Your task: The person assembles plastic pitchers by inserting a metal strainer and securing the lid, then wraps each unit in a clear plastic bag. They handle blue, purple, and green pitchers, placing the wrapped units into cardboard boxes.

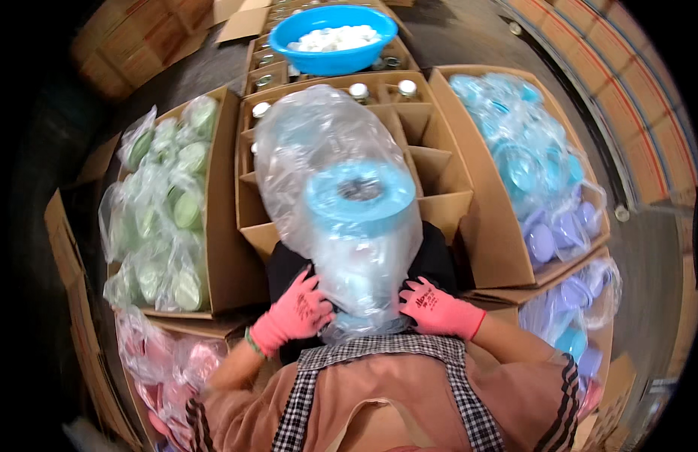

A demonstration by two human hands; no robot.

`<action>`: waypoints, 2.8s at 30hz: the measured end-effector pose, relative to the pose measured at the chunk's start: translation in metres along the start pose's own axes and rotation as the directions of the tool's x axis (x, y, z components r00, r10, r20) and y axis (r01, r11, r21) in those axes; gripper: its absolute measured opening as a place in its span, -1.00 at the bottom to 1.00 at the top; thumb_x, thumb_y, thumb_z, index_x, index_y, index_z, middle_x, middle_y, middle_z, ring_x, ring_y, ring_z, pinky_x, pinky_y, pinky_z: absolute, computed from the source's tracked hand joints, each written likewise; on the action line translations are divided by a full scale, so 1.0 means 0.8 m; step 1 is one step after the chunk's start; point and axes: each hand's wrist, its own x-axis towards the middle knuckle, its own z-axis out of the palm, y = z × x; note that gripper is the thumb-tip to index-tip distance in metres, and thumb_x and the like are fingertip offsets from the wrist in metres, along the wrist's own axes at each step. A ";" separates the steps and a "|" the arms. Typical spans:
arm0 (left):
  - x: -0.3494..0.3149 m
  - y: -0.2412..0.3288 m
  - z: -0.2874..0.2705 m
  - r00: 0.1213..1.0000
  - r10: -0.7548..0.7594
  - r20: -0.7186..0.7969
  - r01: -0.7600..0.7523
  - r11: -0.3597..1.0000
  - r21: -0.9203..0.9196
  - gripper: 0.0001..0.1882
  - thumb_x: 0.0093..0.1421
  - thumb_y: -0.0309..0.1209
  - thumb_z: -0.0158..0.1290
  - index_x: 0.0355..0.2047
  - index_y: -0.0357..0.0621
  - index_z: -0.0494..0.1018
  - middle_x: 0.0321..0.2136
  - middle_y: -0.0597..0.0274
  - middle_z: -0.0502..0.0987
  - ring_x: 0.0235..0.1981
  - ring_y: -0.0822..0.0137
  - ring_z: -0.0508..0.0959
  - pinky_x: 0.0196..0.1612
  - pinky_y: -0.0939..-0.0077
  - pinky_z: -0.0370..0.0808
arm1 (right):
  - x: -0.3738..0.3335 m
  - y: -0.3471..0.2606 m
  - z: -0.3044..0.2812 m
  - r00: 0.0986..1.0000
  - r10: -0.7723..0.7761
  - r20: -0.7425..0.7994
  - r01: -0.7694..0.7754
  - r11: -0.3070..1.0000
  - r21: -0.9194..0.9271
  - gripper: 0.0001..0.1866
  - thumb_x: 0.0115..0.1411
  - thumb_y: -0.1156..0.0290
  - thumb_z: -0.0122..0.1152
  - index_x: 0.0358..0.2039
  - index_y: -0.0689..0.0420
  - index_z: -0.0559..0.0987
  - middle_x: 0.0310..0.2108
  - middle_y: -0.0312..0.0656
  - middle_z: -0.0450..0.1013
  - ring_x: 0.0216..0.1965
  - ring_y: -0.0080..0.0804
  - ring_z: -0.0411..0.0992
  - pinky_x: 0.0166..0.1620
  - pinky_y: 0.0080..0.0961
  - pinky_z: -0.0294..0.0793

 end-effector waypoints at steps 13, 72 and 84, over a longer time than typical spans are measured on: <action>-0.001 0.033 0.077 0.986 -0.158 -0.043 0.151 0.978 -0.145 -0.52 -0.17 -0.27 0.15 -0.26 -0.29 0.33 -0.43 -0.02 0.40 -0.34 -0.02 0.38 -0.28 0.23 0.29 | 0.083 -0.035 0.025 0.901 0.423 -0.094 -0.029 0.274 0.961 -0.51 -0.14 0.17 0.17 -0.34 0.38 0.46 -0.36 0.10 0.43 -0.33 -0.18 0.42 -0.26 -0.38 0.36; 0.224 0.231 -0.251 0.743 -0.157 -0.651 -0.552 0.408 -0.728 -0.80 0.09 -0.43 -0.08 -0.30 -0.29 0.31 -0.52 0.29 0.32 -0.48 0.49 0.29 -0.31 0.60 0.26 | -0.114 -0.009 0.002 -0.438 0.620 -0.650 0.802 0.596 0.028 -0.59 0.23 0.24 -0.23 0.06 0.10 0.17 -0.01 -0.10 0.24 -0.02 -0.26 0.26 0.06 -0.24 0.23; 0.501 0.458 -0.107 0.840 0.346 -0.419 -0.341 -0.264 -0.902 -0.87 0.05 -0.42 0.02 -0.41 -0.17 0.33 -0.60 0.35 0.29 -0.57 0.40 0.32 -0.30 0.39 0.34 | -0.478 -0.017 0.104 -0.763 0.551 -0.339 0.542 0.830 0.128 -0.54 0.19 0.31 -0.13 0.08 0.12 0.12 0.05 -0.19 0.17 0.02 -0.36 0.20 0.04 -0.41 0.21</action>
